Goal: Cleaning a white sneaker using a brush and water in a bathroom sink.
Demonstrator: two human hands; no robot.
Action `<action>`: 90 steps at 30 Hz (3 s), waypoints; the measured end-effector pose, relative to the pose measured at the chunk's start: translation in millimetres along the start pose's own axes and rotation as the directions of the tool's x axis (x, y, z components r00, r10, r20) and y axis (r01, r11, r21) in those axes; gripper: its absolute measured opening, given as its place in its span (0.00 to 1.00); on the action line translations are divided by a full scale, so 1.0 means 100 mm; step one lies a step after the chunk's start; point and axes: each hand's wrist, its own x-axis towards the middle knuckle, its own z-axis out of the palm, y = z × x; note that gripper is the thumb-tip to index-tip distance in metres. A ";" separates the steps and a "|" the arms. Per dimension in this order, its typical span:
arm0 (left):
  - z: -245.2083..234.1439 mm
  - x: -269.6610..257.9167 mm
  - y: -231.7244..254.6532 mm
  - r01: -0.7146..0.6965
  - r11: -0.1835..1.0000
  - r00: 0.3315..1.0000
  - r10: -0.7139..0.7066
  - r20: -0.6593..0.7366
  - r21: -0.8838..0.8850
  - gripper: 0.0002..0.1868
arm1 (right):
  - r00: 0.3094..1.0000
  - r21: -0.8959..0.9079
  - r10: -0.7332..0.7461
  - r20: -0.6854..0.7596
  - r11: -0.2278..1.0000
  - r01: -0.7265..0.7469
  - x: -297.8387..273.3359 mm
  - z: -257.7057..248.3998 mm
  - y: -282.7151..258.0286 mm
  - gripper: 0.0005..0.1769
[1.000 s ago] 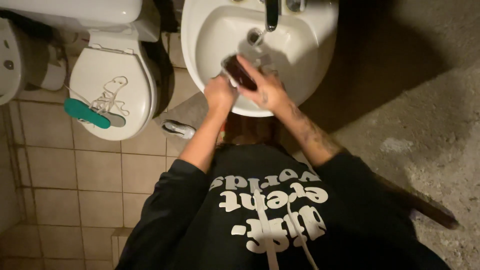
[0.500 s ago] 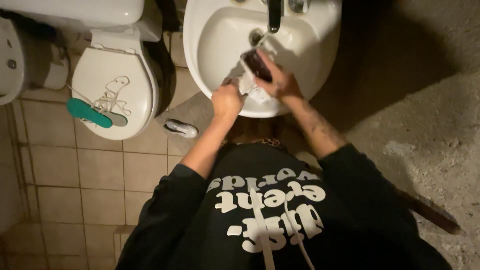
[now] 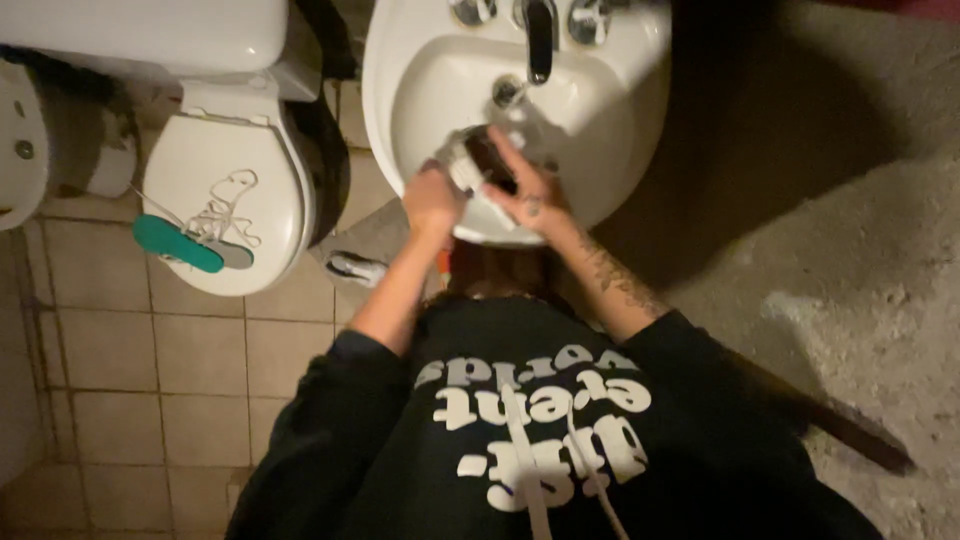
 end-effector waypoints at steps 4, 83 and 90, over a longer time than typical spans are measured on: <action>0.31 0.63 -0.30 -0.118 0.969 0.989 0.096 -0.109 -0.219 0.19 | 0.999 -0.063 0.040 -0.013 0.997 -0.041 0.06 0.11 0.45 0.47; -0.20 -0.02 0.60 -0.405 0.910 0.807 0.402 -0.433 0.090 0.22 | 0.851 -0.279 -0.430 -0.301 0.893 0.353 -0.29 -0.45 -0.17 0.46; -0.19 -0.06 0.48 -0.427 0.899 0.804 0.428 -0.412 0.100 0.25 | 0.930 -0.221 -0.302 -0.208 0.941 0.255 -0.18 -0.38 -0.24 0.47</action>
